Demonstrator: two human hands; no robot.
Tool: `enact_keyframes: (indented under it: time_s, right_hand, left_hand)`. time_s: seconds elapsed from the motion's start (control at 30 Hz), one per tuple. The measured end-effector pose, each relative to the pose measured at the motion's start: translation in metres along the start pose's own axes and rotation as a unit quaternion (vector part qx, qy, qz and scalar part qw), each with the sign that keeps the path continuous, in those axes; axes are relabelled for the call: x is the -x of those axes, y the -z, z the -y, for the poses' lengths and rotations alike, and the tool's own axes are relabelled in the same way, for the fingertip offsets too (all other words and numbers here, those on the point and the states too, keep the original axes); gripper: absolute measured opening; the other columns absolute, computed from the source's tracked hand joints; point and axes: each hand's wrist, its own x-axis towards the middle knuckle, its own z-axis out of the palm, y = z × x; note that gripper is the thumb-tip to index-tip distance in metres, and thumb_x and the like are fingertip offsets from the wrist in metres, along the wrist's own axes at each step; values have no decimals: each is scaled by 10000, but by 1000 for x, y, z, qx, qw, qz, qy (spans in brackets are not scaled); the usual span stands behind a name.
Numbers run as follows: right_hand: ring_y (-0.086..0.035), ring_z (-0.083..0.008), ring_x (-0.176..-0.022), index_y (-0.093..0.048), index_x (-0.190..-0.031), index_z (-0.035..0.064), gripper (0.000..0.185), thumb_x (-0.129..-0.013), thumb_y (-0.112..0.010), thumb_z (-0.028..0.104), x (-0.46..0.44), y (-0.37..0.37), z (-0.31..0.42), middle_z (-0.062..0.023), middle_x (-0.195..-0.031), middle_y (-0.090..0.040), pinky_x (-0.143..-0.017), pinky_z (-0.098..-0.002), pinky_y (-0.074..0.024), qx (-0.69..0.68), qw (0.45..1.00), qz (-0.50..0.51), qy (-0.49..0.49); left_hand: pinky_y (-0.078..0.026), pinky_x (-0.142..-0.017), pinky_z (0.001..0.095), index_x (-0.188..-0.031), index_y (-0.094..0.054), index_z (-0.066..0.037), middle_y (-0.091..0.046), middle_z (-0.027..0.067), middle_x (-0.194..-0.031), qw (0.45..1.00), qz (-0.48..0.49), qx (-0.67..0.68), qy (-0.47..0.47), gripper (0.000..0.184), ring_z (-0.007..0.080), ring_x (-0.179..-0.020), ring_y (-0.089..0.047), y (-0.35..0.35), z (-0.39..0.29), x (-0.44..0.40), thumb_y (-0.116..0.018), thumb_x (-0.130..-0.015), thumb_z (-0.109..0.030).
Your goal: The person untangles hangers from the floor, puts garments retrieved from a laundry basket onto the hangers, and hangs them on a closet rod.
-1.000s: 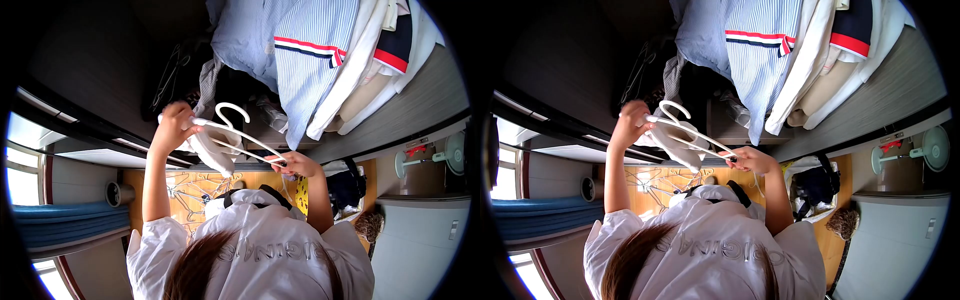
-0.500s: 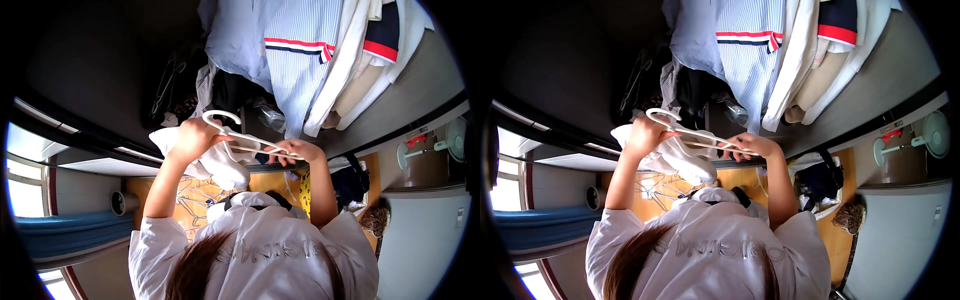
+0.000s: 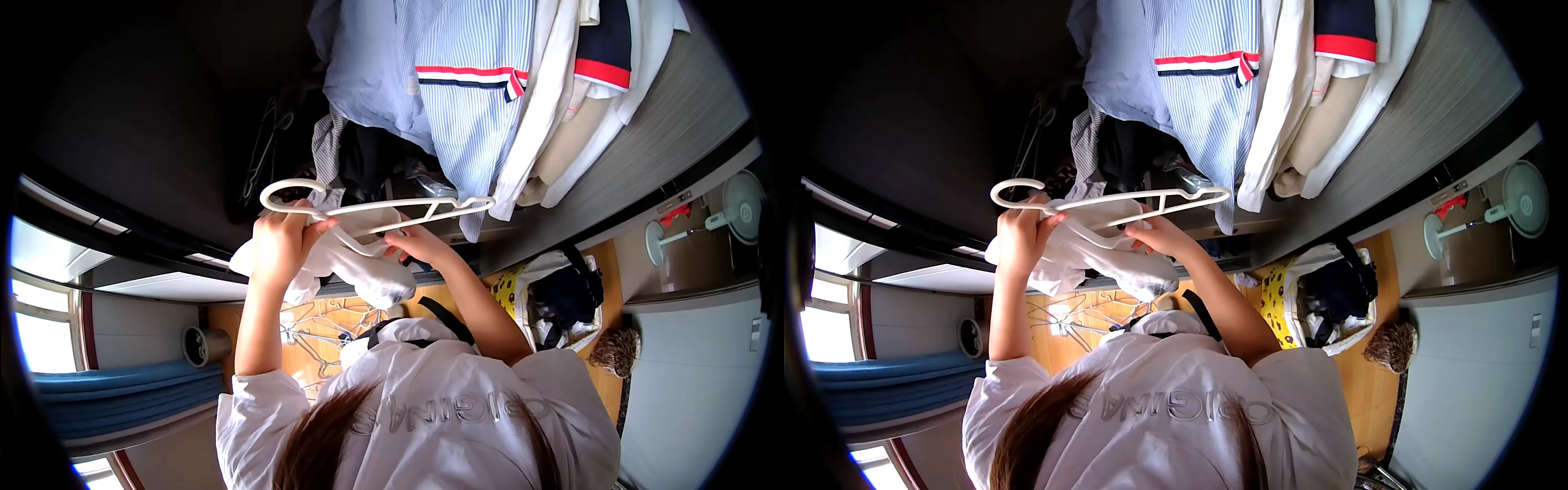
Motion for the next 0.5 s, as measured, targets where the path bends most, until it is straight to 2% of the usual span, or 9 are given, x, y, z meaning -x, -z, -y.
enact_keyframes:
  time_s: [0.07,0.17,0.23,0.3,0.37,0.4,0.43,0.5]
  right_hand:
    - [-546,-95,-571,-500,-1047,34,360,-757,-534,246,-7,1,-12,-59,-751,-583,-464,-236,-402,63,998,-2,9]
    - [-541,-103,-513,-565,-871,-2,261,-758,-524,230,-12,15,-20,-63,-597,-562,-462,-251,-419,55,994,-92,-19]
    - [-524,-114,-464,-573,-788,-12,230,-756,-517,209,-5,31,-4,-58,-527,-536,-447,-262,-412,69,972,-224,8]
    - [-530,-129,-462,-587,-731,-5,220,-756,-513,200,21,39,29,-64,-526,-540,-449,-276,-404,75,944,-298,116]
    - [-546,-167,-475,-590,-688,-6,226,-745,-534,205,29,51,38,-89,-535,-552,-468,-290,-407,215,906,-334,146]
    - [-563,-203,-513,-600,-696,-6,205,-722,-551,191,36,51,48,-122,-565,-565,-496,-289,-415,186,921,-328,99]
    - [-564,-212,-520,-603,-714,-3,193,-716,-552,183,41,50,54,-128,-573,-567,-500,-289,-416,196,913,-341,111]
    - [-565,-230,-534,-611,-749,3,180,-703,-554,168,49,48,63,-139,-591,-572,-507,-289,-417,221,895,-363,136]
  left_hand:
    - [-384,-395,307,-630,-486,-33,-476,62,-483,1000,-13,21,7,364,237,-407,-479,2,-2,3,-592,-720,-369]
    - [-373,-396,311,-614,-478,-34,-466,68,-492,1000,-10,21,16,362,243,-408,-467,2,3,11,-601,-717,-359]
    - [-371,-391,309,-615,-477,-32,-460,69,-489,999,26,5,26,362,246,-403,-460,5,12,19,-610,-709,-355]
    - [-368,-398,314,-621,-481,-32,-456,82,-495,999,33,-3,22,346,261,-415,-456,3,15,28,-624,-700,-337]
    - [-367,-411,326,-628,-488,-36,-460,94,-505,999,47,27,6,324,271,-438,-461,2,17,38,-627,-701,-319]
    - [-357,-447,362,-732,-543,15,-479,143,-528,995,84,31,33,281,308,-500,-484,5,17,43,-621,-720,-255]
    - [-361,-418,333,-611,-481,-34,-445,103,-497,997,62,23,30,308,278,-446,-460,8,14,44,-630,-706,-286]
    - [-360,-415,331,-613,-492,-31,-448,107,-495,995,89,30,43,297,280,-444,-462,11,17,51,-636,-702,-275]
